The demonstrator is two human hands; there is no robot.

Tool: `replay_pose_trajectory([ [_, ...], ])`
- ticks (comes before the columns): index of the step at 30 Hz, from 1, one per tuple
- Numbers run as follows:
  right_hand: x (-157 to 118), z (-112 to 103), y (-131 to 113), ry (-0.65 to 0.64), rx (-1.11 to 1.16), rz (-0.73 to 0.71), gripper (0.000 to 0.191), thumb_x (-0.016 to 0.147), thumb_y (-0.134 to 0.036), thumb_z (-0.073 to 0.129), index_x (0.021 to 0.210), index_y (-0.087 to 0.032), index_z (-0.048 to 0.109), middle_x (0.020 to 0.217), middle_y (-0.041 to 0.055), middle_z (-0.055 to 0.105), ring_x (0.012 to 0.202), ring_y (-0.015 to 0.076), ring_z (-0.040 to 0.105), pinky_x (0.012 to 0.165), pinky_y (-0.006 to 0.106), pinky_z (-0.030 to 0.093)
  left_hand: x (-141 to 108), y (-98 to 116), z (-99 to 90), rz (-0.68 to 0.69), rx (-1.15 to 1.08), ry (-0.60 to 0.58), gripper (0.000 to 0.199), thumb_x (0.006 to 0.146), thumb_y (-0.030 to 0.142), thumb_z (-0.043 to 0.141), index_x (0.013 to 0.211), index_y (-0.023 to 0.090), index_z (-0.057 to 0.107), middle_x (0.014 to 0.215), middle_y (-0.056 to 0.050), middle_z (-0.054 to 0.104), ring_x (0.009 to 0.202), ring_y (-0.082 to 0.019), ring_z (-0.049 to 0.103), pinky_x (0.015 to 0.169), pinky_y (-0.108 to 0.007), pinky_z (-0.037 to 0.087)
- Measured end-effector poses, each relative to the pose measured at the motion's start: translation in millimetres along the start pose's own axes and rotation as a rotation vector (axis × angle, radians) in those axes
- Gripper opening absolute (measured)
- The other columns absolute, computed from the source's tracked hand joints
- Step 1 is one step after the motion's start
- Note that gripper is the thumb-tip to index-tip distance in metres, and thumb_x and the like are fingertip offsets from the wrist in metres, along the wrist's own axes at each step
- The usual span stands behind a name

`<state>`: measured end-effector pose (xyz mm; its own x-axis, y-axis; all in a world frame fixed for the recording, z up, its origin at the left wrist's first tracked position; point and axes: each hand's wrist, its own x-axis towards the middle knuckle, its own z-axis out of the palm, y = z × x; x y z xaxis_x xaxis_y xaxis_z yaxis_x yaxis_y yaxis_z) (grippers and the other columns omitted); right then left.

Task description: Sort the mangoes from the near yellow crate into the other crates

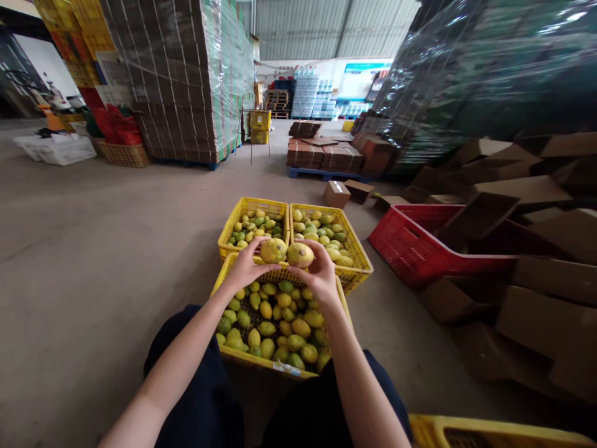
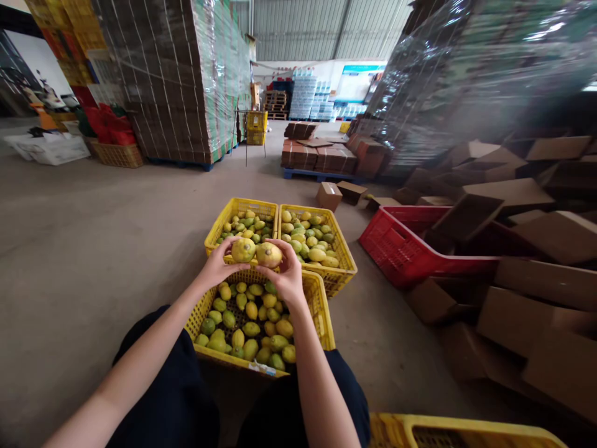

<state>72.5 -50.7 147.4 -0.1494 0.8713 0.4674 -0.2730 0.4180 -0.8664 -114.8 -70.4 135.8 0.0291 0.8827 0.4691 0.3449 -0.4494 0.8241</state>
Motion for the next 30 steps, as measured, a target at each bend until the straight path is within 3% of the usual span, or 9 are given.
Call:
replay_pose_trajectory([
  [6,-1,-2,5,-0.023,-0.084,-0.1,0.055,0.057,-0.015,0.083,0.105,-0.026,0.058,0.114,0.0036,0.065,0.11,0.0234,0.059,0.097,0.039,0.047,2,0,-3.8,0.16,0.099,-0.032,0.062,0.071,0.043,0.077,0.126,0.025,0.054,0.126,-0.008,0.062,0.117,-0.025,0.058,0.103,-0.041,0.044],
  [12,0,-2,3,-0.02,-0.098,-0.052,0.055,0.057,-0.018,0.084,0.103,-0.026,0.057,0.116,0.0037,0.065,0.111,0.0238,0.059,0.098,0.039,0.046,5,0,-7.0,0.2,0.092,-0.017,0.058,0.072,0.041,0.078,0.123,0.025,0.057,0.123,-0.009,0.061,0.116,-0.024,0.056,0.097,-0.038,0.048],
  [15,1,-5,-2,-0.072,-0.071,0.138,0.057,0.059,-0.026,0.084,0.109,-0.027,0.056,0.109,0.0025,0.068,0.097,0.0214,0.065,0.083,0.034,0.054,4,-1,-5.4,0.033,-0.03,-0.067,0.062,0.069,0.05,0.077,0.122,0.023,0.057,0.117,-0.009,0.062,0.1,-0.023,0.062,0.077,-0.031,0.054],
  [20,-3,2,-2,-0.002,-0.083,0.383,0.04,0.067,-0.044,0.077,0.099,-0.024,0.062,0.086,0.0002,0.069,0.071,0.0168,0.065,0.058,0.026,0.055,0,-2,3.1,-0.388,-0.287,-0.118,0.062,0.084,0.069,0.045,0.123,0.021,0.054,0.081,-0.004,0.066,0.06,-0.014,0.06,0.052,-0.025,0.047],
  [24,-4,11,3,0.048,0.015,0.632,0.034,0.076,-0.054,0.065,0.089,-0.024,0.058,0.067,-0.0007,0.067,0.042,0.015,0.059,0.035,0.026,0.047,-1,1,9.2,-0.674,-0.353,-0.172,0.066,0.088,0.072,0.028,0.087,0.017,0.063,0.046,0.001,0.049,0.034,-0.009,0.041,0.036,-0.022,0.031],
  [27,-1,14,4,0.066,0.06,0.773,0.03,0.084,-0.052,0.055,0.084,-0.022,0.056,0.05,-0.0014,0.061,0.034,0.0154,0.055,0.03,0.024,0.043,0,3,10.3,-0.801,-0.389,-0.203,0.066,0.093,0.064,0.021,0.058,0.017,0.052,0.04,0.001,0.044,0.029,-0.007,0.038,0.033,-0.021,0.024],
  [30,2,13,4,0.077,0.141,0.883,0.037,0.09,-0.052,0.045,0.08,-0.019,0.058,0.049,0.0019,0.063,0.032,0.0146,0.055,0.026,0.021,0.04,0,3,9.5,-0.885,-0.435,-0.227,0.064,0.095,0.055,0.021,0.052,0.017,0.049,0.042,-0.001,0.048,0.029,-0.006,0.038,0.032,-0.019,0.023],
])
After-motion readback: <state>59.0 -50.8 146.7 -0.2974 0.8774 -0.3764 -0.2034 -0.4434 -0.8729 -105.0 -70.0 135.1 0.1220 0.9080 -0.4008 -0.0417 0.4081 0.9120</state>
